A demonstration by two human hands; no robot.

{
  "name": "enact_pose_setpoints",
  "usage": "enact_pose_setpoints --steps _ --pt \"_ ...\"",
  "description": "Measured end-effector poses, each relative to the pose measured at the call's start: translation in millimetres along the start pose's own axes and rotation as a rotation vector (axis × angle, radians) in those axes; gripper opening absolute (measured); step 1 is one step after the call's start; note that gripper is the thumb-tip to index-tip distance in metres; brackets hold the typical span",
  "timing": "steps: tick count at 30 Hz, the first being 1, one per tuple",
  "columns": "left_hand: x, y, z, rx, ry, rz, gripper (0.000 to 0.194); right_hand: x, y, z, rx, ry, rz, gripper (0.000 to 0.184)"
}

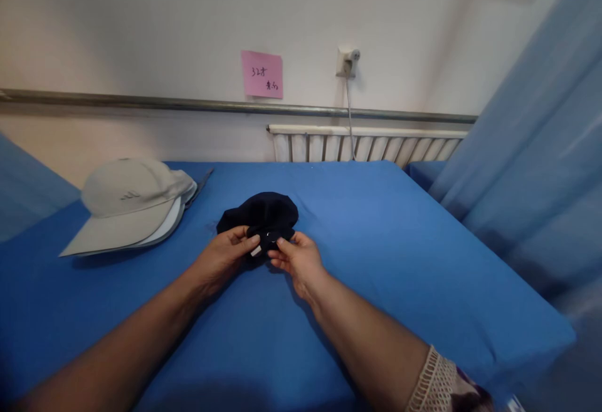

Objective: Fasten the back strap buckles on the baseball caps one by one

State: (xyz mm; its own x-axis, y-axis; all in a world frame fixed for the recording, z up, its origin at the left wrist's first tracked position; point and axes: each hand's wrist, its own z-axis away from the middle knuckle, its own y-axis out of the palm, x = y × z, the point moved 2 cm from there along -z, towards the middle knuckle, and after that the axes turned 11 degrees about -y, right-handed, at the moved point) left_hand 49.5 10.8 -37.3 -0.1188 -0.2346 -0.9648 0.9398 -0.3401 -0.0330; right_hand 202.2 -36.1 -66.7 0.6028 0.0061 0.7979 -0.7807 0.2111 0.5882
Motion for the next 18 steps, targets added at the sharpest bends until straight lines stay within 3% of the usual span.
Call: enact_pose_setpoints --steps 6,8,11,14,18 --pt "-13.9 -3.5 14.3 -0.39 0.28 -0.558 0.023 0.1 -0.2 -2.5 -0.099 -0.045 0.099 0.026" --pt "-20.5 0.1 24.2 -0.455 0.379 -0.649 0.021 -0.7 -0.2 -3.6 -0.117 -0.073 0.129 0.029" --pt "-24.2 8.2 32.6 -0.414 0.428 -0.655 0.016 -3.4 -1.2 -5.4 -0.121 -0.116 0.166 0.032" --pt "-20.5 13.6 30.7 -0.333 0.395 -0.632 0.019 -6.0 -2.7 -6.7 -0.126 -0.148 0.186 0.034" --pt "-14.2 14.6 23.5 -0.315 0.374 -0.707 0.02 -6.7 -1.9 -6.8 -0.117 -0.184 0.195 0.033"
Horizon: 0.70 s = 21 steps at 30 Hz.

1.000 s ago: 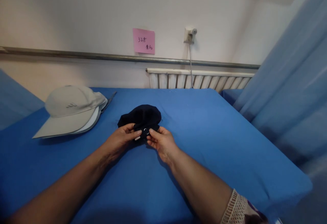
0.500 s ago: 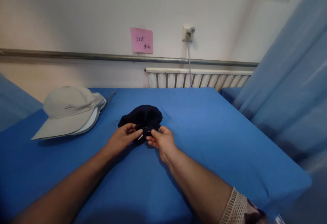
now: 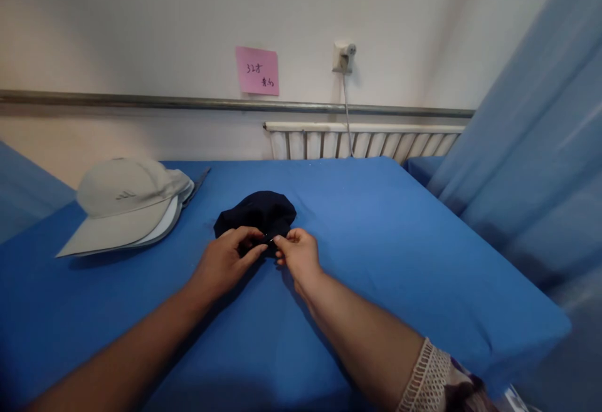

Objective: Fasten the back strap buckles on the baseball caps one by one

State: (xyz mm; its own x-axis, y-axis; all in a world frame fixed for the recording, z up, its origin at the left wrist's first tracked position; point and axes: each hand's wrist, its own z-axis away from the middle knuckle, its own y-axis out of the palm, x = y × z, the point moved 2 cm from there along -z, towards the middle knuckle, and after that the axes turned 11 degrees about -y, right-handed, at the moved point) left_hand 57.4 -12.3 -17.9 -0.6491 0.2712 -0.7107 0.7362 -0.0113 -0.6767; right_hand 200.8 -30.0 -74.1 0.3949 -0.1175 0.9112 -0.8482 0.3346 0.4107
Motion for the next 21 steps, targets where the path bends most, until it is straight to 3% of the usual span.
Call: enact_pose_setpoints --steps 3,9,16,21 --pt "3.0 2.8 -2.6 0.051 -0.063 0.05 0.02 1.1 1.9 0.9 0.018 -0.023 -0.005 0.03" --pt "7.4 2.9 -9.1 0.268 -0.225 0.42 0.025 2.0 1.9 0.3 0.038 -0.057 -0.003 0.028" --pt "7.1 -2.7 -10.8 0.294 -0.29 0.499 0.02 3.3 1.2 -1.0 0.037 -0.083 -0.012 0.03" --pt "3.4 -2.7 -9.0 0.31 -0.31 0.524 0.027 5.0 1.1 -0.3 0.05 -0.105 0.019 0.028"
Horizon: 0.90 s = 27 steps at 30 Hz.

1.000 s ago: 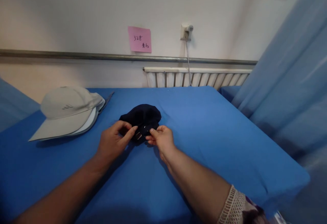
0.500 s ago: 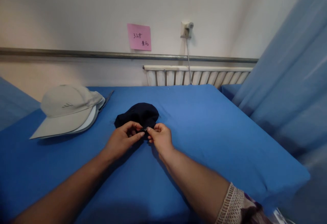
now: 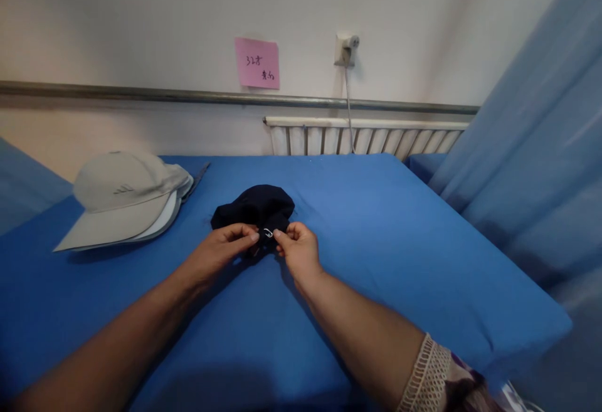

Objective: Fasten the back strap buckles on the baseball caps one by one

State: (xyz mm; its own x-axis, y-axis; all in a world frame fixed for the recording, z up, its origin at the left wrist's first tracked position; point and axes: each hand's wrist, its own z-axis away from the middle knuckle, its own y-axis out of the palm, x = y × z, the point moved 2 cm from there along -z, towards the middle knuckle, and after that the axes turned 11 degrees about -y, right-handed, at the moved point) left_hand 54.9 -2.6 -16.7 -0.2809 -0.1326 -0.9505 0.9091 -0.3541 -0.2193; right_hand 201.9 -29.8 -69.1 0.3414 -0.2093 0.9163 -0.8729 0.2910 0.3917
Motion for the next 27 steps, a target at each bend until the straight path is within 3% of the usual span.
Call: enact_pose_setpoints --steps 11,21,27 --pt "7.3 0.6 -4.7 0.036 -0.059 0.021 0.029 -5.6 1.8 2.7 -0.021 -0.002 0.069 0.03" --pt "7.3 0.9 -4.4 -0.041 -0.079 0.016 0.028 -14.5 0.8 1.9 0.044 -0.152 0.186 0.022" --pt "8.2 2.3 -4.9 -0.094 -0.07 0.024 0.03 -6.8 0.8 6.6 0.064 -0.206 0.267 0.018"
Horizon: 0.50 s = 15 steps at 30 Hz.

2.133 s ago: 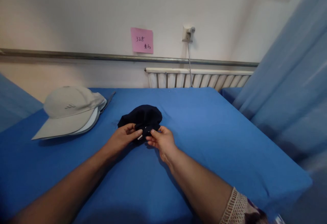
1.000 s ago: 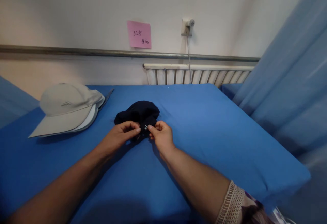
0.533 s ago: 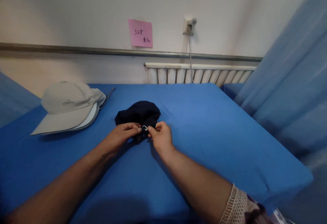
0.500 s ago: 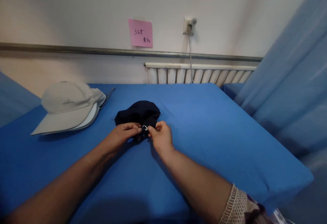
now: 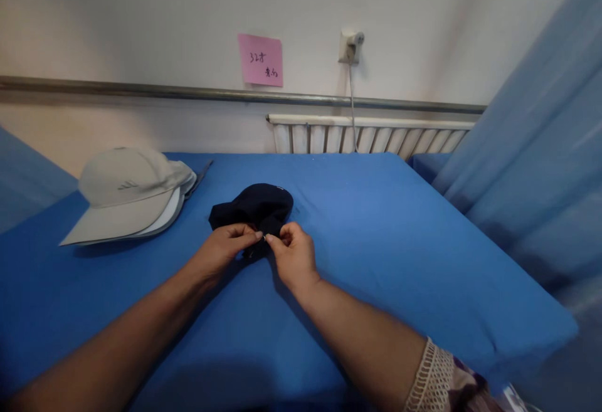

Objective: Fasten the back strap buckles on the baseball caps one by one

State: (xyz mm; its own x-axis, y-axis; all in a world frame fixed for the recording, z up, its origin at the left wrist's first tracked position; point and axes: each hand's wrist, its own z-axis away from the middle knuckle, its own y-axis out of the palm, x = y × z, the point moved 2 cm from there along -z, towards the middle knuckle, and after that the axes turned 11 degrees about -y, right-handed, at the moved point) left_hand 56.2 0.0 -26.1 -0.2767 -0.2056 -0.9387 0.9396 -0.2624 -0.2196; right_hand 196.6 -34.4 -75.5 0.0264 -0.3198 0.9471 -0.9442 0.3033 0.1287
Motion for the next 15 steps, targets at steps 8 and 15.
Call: enact_pose_setpoints --steps 8,15 --pt "0.5 -1.4 -1.7 -0.014 0.07 0.015 0.029 4.9 0.4 -2.8 -0.048 0.12 -0.172 0.025" --pt "2.0 0.2 -4.4 -0.075 0.174 -0.105 0.02 7.6 0.6 -2.3 -0.066 0.16 -0.307 0.031"
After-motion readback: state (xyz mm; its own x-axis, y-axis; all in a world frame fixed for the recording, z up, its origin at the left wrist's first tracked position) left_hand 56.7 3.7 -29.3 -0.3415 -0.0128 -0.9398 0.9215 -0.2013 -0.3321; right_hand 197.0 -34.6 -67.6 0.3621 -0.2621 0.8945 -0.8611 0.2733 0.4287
